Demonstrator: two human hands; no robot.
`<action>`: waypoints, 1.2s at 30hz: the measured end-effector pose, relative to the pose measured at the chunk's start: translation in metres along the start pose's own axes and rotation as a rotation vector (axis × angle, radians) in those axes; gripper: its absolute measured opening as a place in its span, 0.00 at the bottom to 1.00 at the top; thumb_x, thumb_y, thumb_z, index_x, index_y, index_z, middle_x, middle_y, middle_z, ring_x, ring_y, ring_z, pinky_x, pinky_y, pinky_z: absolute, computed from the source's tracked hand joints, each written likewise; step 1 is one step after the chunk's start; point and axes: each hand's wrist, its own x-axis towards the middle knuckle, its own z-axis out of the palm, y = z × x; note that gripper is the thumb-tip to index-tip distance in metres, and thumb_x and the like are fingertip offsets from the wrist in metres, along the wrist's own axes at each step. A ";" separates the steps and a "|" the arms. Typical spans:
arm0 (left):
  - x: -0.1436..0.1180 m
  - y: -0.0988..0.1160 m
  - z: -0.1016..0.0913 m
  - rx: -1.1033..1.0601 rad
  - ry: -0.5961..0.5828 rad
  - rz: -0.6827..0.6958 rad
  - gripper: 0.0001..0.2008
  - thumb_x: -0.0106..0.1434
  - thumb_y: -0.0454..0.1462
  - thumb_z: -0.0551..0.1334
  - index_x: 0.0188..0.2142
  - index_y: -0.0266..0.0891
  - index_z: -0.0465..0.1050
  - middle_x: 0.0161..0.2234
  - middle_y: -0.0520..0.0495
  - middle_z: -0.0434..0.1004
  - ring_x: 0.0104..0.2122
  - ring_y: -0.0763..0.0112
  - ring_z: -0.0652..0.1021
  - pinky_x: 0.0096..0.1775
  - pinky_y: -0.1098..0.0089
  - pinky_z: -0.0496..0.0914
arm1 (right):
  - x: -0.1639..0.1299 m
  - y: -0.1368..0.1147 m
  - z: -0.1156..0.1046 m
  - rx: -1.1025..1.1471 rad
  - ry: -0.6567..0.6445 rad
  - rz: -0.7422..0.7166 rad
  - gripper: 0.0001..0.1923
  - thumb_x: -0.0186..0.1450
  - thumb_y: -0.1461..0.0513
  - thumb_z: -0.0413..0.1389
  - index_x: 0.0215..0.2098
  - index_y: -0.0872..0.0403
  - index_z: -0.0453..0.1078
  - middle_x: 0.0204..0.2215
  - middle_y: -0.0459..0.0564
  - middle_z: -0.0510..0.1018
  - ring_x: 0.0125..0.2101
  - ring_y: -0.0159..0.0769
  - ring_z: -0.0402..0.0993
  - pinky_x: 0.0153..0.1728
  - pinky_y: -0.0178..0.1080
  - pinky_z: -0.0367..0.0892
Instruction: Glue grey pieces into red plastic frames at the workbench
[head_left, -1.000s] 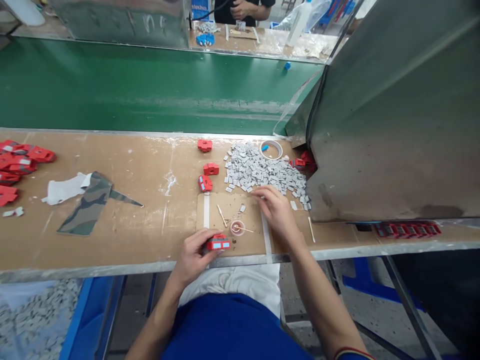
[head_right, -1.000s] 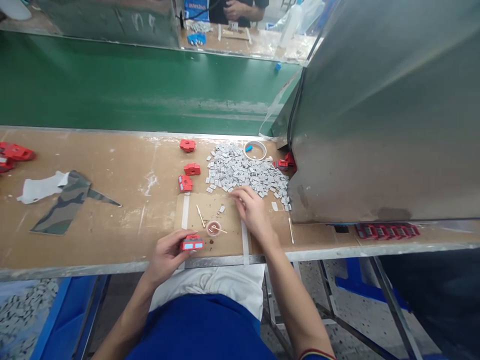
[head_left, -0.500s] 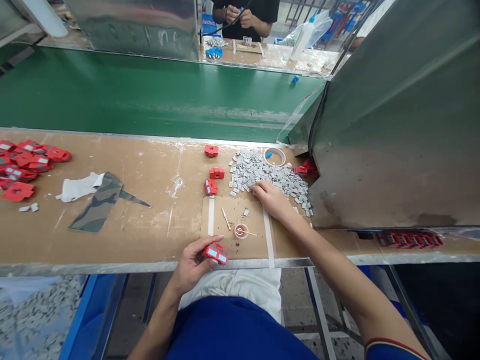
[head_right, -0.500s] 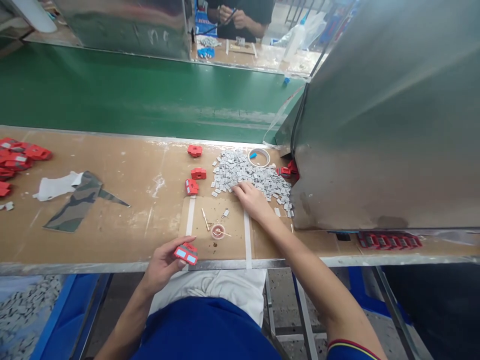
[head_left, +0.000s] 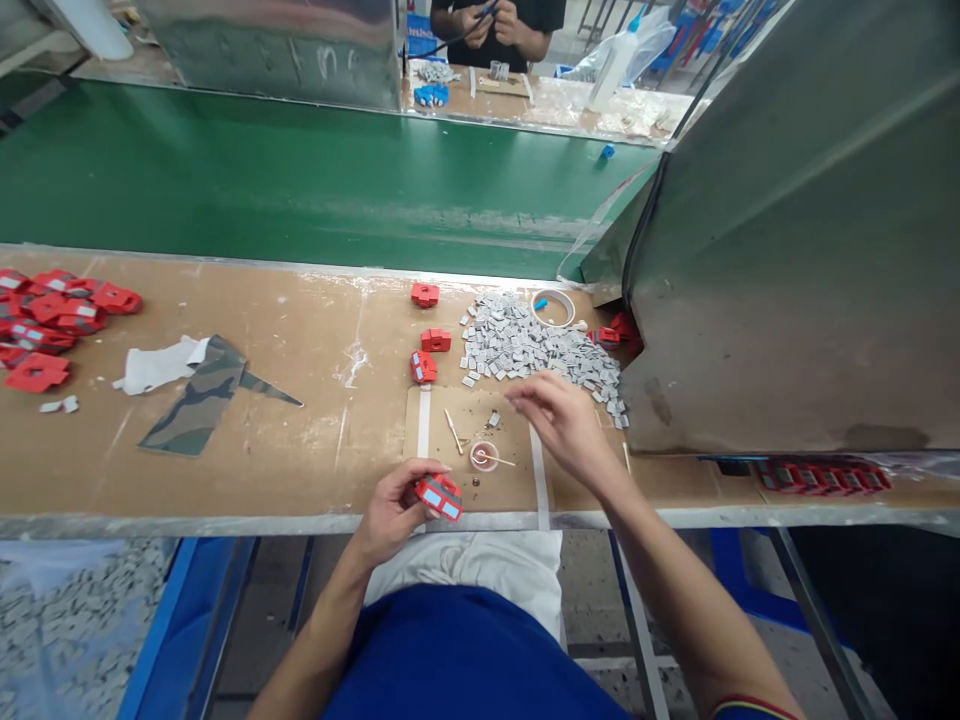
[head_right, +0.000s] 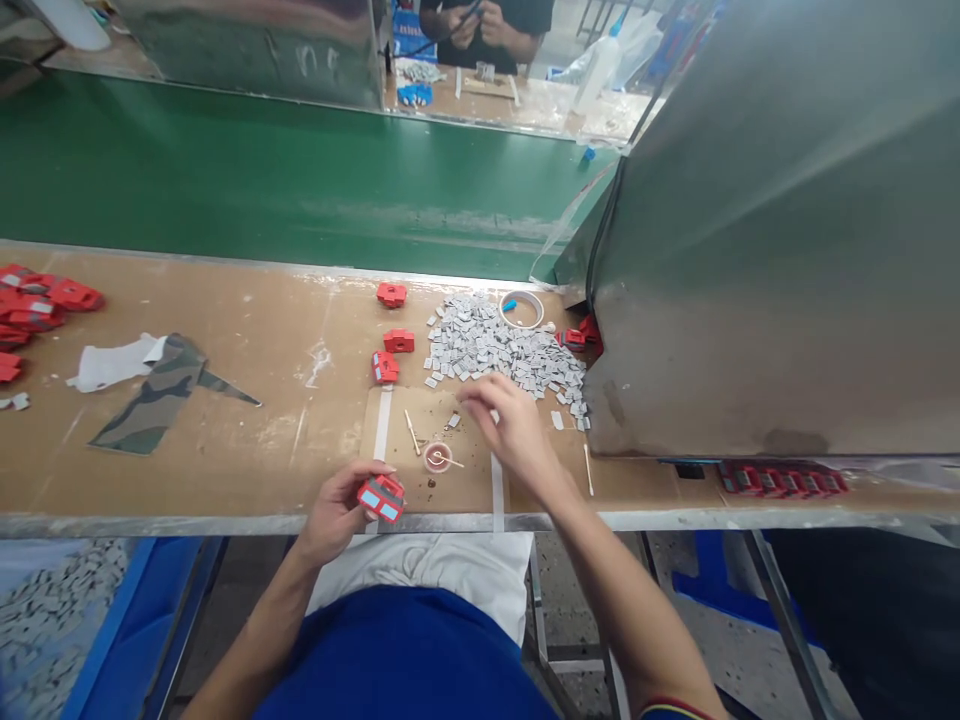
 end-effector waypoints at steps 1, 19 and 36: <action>0.000 0.000 -0.001 0.007 0.003 -0.008 0.25 0.60 0.53 0.74 0.48 0.38 0.81 0.38 0.41 0.86 0.35 0.63 0.85 0.37 0.70 0.78 | -0.011 -0.019 0.000 0.154 0.010 -0.007 0.08 0.75 0.63 0.56 0.40 0.50 0.79 0.35 0.49 0.81 0.36 0.38 0.78 0.37 0.39 0.72; -0.002 0.005 0.001 0.005 -0.008 -0.149 0.24 0.55 0.48 0.78 0.46 0.36 0.85 0.39 0.40 0.87 0.35 0.64 0.85 0.38 0.70 0.79 | -0.061 -0.079 0.036 0.593 -0.155 0.250 0.08 0.73 0.63 0.59 0.34 0.53 0.74 0.30 0.47 0.80 0.31 0.34 0.75 0.33 0.34 0.68; -0.004 0.002 0.002 0.230 0.029 0.088 0.13 0.65 0.43 0.72 0.46 0.38 0.83 0.39 0.43 0.86 0.36 0.67 0.84 0.39 0.72 0.77 | -0.081 -0.102 0.057 0.279 0.033 0.167 0.09 0.75 0.69 0.50 0.42 0.55 0.72 0.31 0.46 0.67 0.27 0.32 0.68 0.30 0.33 0.64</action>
